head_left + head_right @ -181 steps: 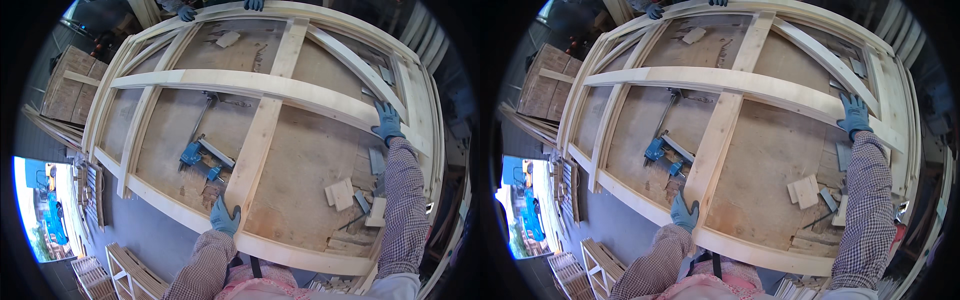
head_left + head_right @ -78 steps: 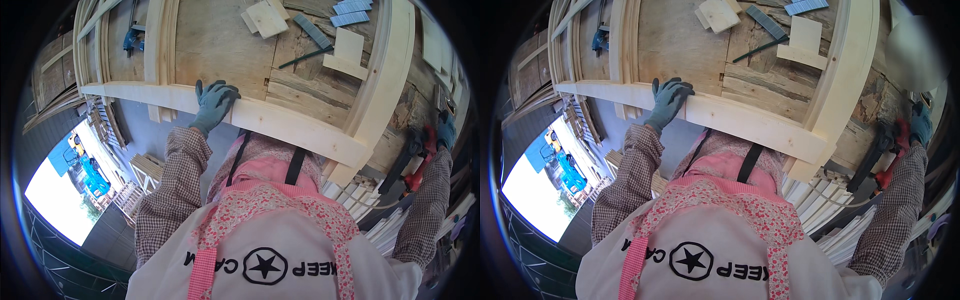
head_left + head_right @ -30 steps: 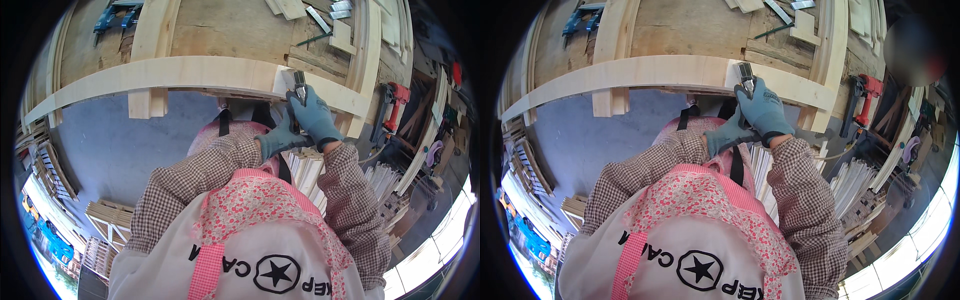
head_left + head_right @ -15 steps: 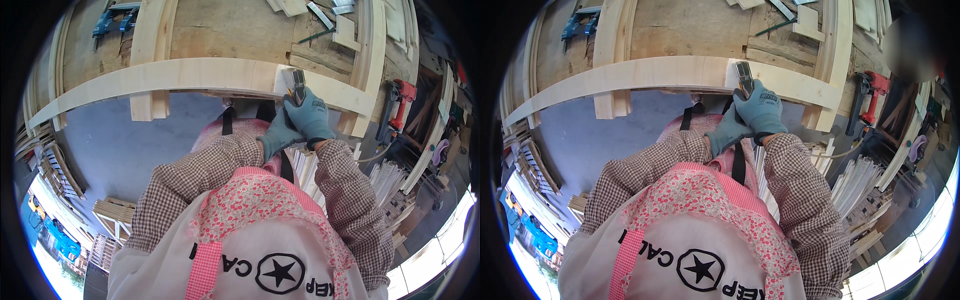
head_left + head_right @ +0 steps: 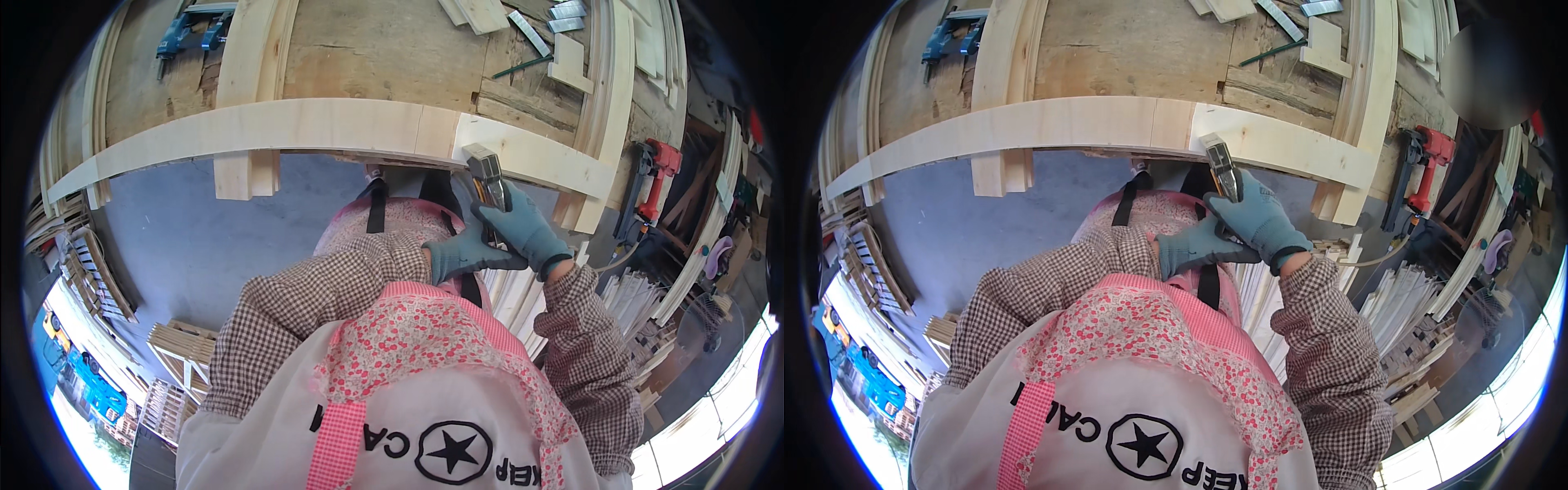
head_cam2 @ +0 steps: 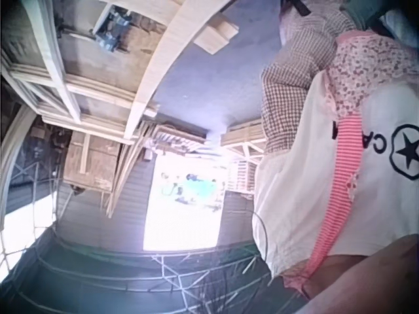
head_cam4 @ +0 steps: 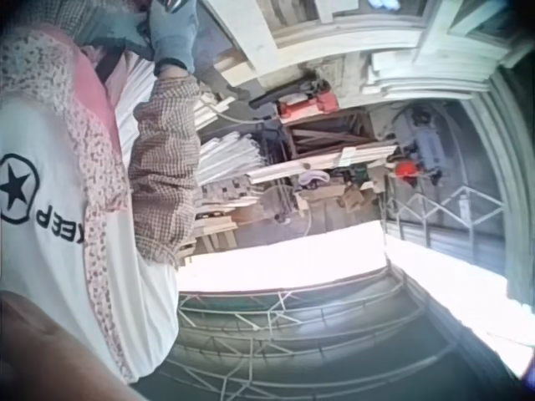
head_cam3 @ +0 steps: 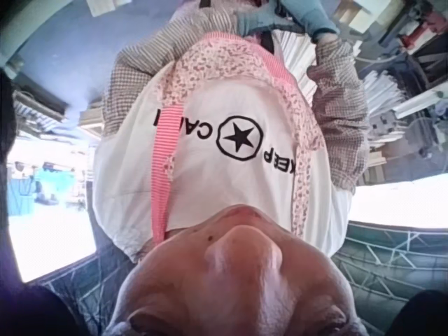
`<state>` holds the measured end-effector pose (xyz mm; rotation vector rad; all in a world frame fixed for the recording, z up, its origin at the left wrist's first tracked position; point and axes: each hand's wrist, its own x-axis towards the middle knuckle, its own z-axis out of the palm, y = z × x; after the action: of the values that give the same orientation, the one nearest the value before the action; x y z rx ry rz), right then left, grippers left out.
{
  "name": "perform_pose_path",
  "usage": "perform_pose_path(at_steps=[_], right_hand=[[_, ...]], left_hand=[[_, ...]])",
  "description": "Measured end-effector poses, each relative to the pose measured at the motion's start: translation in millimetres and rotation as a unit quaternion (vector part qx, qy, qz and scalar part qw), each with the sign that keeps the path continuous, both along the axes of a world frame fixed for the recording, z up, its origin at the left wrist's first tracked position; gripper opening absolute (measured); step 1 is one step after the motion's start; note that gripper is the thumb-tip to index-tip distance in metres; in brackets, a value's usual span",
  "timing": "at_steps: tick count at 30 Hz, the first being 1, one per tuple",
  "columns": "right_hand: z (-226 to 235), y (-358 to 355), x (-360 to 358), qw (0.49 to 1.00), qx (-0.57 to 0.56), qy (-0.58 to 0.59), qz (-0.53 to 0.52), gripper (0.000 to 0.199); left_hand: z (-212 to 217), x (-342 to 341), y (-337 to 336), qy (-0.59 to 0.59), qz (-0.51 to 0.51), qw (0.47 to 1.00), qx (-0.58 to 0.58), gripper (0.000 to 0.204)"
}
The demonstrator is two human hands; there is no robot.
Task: The person assembles a wooden frame on a workbench using a nail gun. They position small wooden blocks and planks, then drive nails to secure the joints. The person repeatedly adjusts pieces and fastens them, building up the frame structure.
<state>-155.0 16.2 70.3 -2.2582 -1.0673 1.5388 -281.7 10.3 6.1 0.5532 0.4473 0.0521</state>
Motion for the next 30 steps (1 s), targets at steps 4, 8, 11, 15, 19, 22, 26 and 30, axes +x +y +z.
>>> perform_pose_path(at_steps=[4,8,11,15,19,22,26,30], right_hand=[[2,5,-3,1.0,-0.015,0.001,0.009,0.052],[-2,12,-10,0.996,-0.041,-0.063,0.047,0.049],[-12,8,-13,0.992,-0.02,-0.106,0.062,0.048],[-23,5,-18,0.988,0.006,-0.141,0.067,0.045],[-34,1,-23,0.987,0.038,-0.148,0.04,0.033],[-30,4,-25,0.987,0.001,-0.157,0.03,0.033],[-17,5,-25,0.992,0.007,-0.125,0.029,0.038],[-3,-14,-26,0.998,-0.002,-0.063,-0.003,0.047]], left_hand=[[3,0,1,0.046,-0.012,0.998,0.051,0.083],[-9,2,-8,0.046,-0.015,0.994,0.1,0.084],[-4,-1,5,0.032,-0.058,0.983,0.174,0.079],[-11,-3,6,0.019,-0.041,0.983,0.178,0.076],[-30,-7,-1,0.043,-0.027,0.967,0.249,0.077],[-25,-6,3,0.108,-0.051,0.923,0.366,0.078],[-25,-8,12,0.055,-0.109,0.943,0.308,0.083],[11,-21,26,0.002,-0.151,0.974,0.171,0.068]])
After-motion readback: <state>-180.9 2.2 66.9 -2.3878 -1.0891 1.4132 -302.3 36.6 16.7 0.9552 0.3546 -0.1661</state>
